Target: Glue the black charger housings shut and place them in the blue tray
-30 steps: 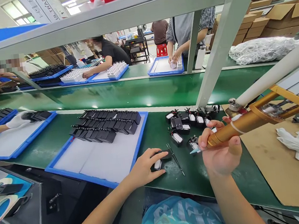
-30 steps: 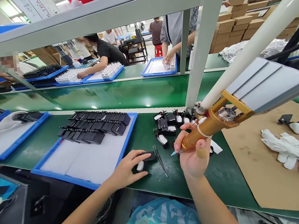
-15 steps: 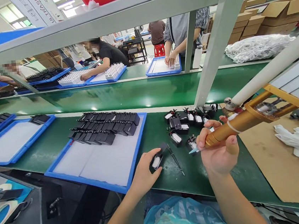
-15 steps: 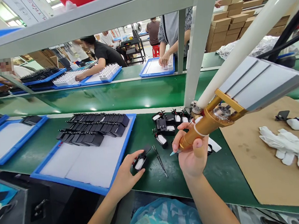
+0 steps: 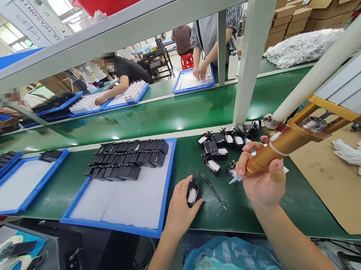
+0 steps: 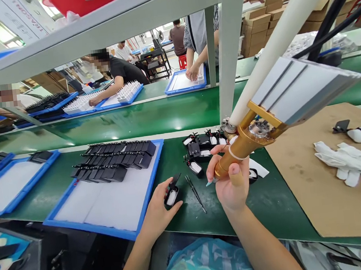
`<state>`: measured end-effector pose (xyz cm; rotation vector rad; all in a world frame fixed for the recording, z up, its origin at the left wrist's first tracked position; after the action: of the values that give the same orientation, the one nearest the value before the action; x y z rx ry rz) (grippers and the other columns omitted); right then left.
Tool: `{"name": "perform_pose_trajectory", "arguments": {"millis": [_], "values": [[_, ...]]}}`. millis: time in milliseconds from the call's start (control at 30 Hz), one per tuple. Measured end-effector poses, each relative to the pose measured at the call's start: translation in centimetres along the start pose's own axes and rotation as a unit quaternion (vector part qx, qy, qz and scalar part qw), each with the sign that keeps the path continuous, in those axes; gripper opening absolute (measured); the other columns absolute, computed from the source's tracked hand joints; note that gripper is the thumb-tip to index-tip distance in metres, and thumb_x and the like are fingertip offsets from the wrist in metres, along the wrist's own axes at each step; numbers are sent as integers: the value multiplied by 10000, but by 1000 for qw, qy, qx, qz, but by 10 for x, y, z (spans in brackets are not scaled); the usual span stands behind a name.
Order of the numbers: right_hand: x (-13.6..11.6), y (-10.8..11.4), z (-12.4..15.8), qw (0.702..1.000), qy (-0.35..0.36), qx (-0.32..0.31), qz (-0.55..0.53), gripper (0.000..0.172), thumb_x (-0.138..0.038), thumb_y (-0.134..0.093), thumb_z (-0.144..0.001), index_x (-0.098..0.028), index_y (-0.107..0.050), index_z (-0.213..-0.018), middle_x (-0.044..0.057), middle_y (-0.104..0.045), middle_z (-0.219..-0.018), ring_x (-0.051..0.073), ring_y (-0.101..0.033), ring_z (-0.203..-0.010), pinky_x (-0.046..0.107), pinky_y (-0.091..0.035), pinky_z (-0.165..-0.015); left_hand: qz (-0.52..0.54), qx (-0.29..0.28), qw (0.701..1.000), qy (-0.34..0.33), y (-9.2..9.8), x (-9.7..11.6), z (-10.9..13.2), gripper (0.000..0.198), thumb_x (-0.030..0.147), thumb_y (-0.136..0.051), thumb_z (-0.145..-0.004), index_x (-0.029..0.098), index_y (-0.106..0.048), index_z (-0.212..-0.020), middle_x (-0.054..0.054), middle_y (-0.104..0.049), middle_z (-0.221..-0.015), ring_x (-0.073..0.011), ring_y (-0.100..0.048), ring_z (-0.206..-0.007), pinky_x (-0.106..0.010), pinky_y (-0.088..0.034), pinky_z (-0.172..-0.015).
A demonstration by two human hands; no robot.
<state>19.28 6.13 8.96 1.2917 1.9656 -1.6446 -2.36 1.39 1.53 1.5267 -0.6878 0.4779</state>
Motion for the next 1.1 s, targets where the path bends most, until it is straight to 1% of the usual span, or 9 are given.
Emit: {"name": "perform_pose_trajectory", "arguments": {"millis": [200,333,433,500,567,633,700,867,1100], "values": [[0,0,1,1000,-3,-3,0,349,-507,-597,-801,-284,-519,-1057,-16,-566,-916,82,-528,-442,237,-370,-360,-8,38,999,24,-2,-3,0,500,239,-704,-766,252,-466,-1205,-58,-493,-1106,-219,-570,-989,-365,-521,-808],[1,0,1,1000,-3,-4,1,355,-511,-599,-801,-288,-515,-1063,-18,-562,-920,78,-528,-445,232,-373,-360,-37,41,998,-14,5,1,-4,490,282,-751,-739,269,-507,-1163,-100,-311,-1421,-289,-474,-1222,-449,-496,-933],[0,0,0,1000,1,-10,-5,350,-501,-599,-810,-284,-520,-1072,-16,-564,-923,78,-532,-446,232,-375,-360,-13,-1,997,-78,12,6,-6,618,315,-737,-774,316,-418,-1304,-78,-151,-1571,-311,-307,-1393,-501,-385,-1075],[0,1,1,1000,2,-15,-9,340,-487,-597,-818,-282,-524,-1079,-14,-565,-925,80,-536,-450,234,-381,-361,43,-34,993,-100,13,9,-8,801,345,-727,-791,345,-249,-1434,-90,-176,-1582,-299,-242,-1437,-509,-319,-1125],[0,1,1,1000,2,-18,-10,334,-478,-595,-823,-282,-526,-1084,-14,-565,-928,80,-536,-452,235,-383,-361,121,-51,987,-88,11,7,-11,902,357,-714,-805,345,-118,-1482,-107,-299,-1542,-281,-272,-1431,-509,-282,-1146],[0,1,2,1000,2,-18,-10,333,-481,-592,-825,-283,-525,-1084,-14,-564,-929,79,-535,-450,236,-385,-360,201,-53,977,-55,4,3,-14,864,351,-689,-826,331,-124,-1478,-107,-446,-1445,-268,-378,-1377,-503,-295,-1138],[0,1,2,1000,1,-17,-7,338,-492,-590,-822,-285,-522,-1081,-14,-563,-929,77,-533,-448,234,-384,-360,257,-38,965,-27,-5,-1,-16,792,354,-674,-832,312,-188,-1456,-101,-513,-1360,-260,-470,-1302,-483,-343,-1109],[1,0,2,1000,-2,-7,2,353,-507,-586,-815,-291,-510,-1083,-17,-569,-923,76,-527,-447,233,-387,-368,292,25,956,-8,-22,-8,-14,800,397,-676,-811,283,-204,-1446,-95,-502,-1253,-243,-558,-1162,-441,-435,-1031],[1,0,1,1000,0,-5,5,345,-505,-577,-812,-288,-502,-1070,-19,-571,-920,73,-522,-442,231,-379,-364,315,2,948,-42,-20,-9,-12,927,511,-615,-824,301,-8,-1493,-147,-412,-1433,-269,-534,-1218,-480,-423,-1035]]}}
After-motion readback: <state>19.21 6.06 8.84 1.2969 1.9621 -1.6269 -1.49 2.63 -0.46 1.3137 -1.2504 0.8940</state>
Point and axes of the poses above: each hand's wrist, its own z-axis away from the middle knuckle, its own y-axis out of the back of the hand, x = y × z, the point moved 2 cm from there along -z, towards the middle knuckle
